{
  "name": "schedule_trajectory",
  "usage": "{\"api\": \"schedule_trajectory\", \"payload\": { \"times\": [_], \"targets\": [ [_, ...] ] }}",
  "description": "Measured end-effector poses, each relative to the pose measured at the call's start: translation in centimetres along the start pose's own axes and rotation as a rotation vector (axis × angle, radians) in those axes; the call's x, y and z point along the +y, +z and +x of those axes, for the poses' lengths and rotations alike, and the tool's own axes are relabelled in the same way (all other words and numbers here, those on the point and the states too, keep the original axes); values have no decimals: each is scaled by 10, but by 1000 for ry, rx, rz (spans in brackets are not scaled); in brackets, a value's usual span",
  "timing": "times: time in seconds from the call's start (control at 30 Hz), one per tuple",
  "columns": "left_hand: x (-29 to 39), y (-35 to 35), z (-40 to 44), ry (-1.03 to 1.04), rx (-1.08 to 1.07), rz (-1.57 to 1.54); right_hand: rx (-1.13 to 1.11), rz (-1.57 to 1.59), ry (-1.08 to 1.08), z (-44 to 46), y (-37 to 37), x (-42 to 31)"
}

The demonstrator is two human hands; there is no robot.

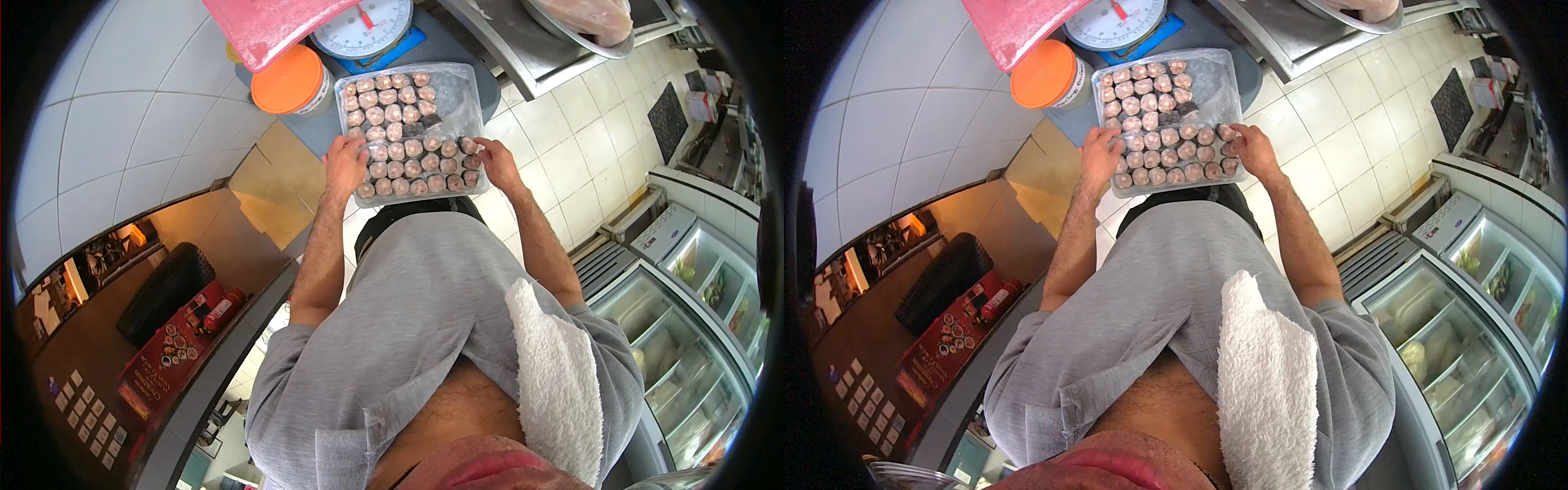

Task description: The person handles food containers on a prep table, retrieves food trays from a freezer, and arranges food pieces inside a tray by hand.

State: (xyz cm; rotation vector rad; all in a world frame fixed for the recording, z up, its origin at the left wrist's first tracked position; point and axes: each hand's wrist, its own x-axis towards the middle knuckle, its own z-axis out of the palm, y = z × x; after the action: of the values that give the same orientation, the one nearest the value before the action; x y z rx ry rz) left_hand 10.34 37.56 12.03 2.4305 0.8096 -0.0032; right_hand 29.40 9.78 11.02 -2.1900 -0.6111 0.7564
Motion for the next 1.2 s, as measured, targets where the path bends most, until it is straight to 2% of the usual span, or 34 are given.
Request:
{"api": "schedule_trajectory", "payload": {
  "times": [0.07, 1.2],
  "targets": [
    [0, 0, 1, -5, 3, 3, 27, -97, -48, 0, -2, 0],
    [-4, 1, 1, -12, 6, 0, -3, -94, 10, 1, -1, -4]
  ]
}}
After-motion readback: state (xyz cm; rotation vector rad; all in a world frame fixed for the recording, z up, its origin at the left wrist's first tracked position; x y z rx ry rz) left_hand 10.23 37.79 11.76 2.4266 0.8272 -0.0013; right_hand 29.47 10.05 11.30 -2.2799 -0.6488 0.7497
